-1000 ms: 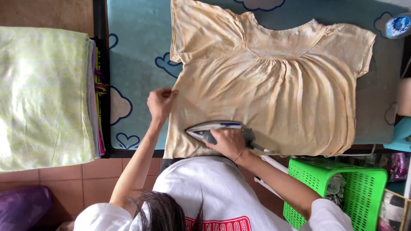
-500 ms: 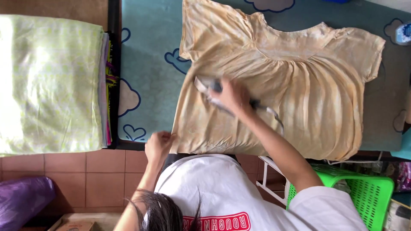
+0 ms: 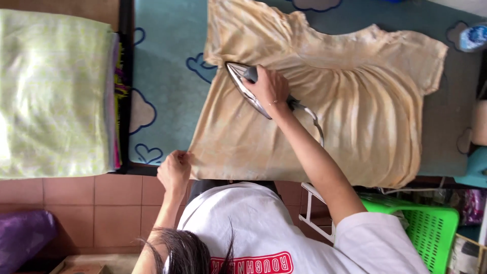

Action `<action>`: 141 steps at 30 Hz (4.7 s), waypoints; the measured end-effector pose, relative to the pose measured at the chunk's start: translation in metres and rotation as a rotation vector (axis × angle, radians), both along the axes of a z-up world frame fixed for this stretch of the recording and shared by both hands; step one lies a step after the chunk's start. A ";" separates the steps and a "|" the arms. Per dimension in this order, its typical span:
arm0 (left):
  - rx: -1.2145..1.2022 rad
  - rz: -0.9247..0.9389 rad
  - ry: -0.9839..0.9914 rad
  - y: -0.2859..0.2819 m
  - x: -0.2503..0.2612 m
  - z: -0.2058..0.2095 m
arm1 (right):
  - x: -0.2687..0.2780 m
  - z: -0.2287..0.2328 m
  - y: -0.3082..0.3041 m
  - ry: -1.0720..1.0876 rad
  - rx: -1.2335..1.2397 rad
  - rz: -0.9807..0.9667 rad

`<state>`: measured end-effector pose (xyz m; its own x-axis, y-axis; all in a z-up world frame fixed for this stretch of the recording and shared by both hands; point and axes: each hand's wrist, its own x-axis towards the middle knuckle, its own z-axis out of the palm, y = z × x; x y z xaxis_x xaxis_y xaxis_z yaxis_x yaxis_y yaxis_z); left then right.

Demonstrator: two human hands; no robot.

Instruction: The person irons a yellow garment thoroughly on an ironing board and then folds it into a neat rectangle using a clipboard as a folding template.

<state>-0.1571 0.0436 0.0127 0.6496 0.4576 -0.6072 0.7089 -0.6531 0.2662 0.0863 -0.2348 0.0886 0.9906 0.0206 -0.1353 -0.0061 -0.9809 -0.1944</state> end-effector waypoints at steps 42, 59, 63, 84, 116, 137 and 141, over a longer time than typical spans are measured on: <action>0.258 -0.401 -0.667 -0.171 0.053 0.004 | -0.055 0.035 -0.290 -0.026 -0.014 0.101; 0.339 -0.133 -0.630 -0.163 -0.018 -0.020 | -0.155 0.031 -0.206 0.233 0.111 0.349; 0.376 -0.223 -0.813 -0.123 -0.025 -0.039 | -0.059 0.014 -0.188 -0.003 0.005 0.133; 0.329 -0.585 -1.035 -0.181 0.001 -0.034 | -0.206 0.023 -0.158 0.220 0.098 -0.018; 0.188 -0.803 -0.567 -0.419 0.044 -0.012 | -0.046 -0.003 -0.485 -0.205 0.026 -0.415; -0.014 -0.952 -1.216 -0.573 0.169 -0.027 | -0.187 0.011 -0.532 0.020 0.111 -0.773; -0.163 -1.429 -1.231 -0.732 0.226 -0.036 | -0.217 -0.012 -0.472 0.066 0.064 -0.501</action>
<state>0.0686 -0.6888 -0.0232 0.4844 -0.7492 0.4517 -0.8748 -0.4184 0.2443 -0.1302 -0.7067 0.0762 0.8704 -0.4442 -0.2123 -0.4869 -0.8405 -0.2375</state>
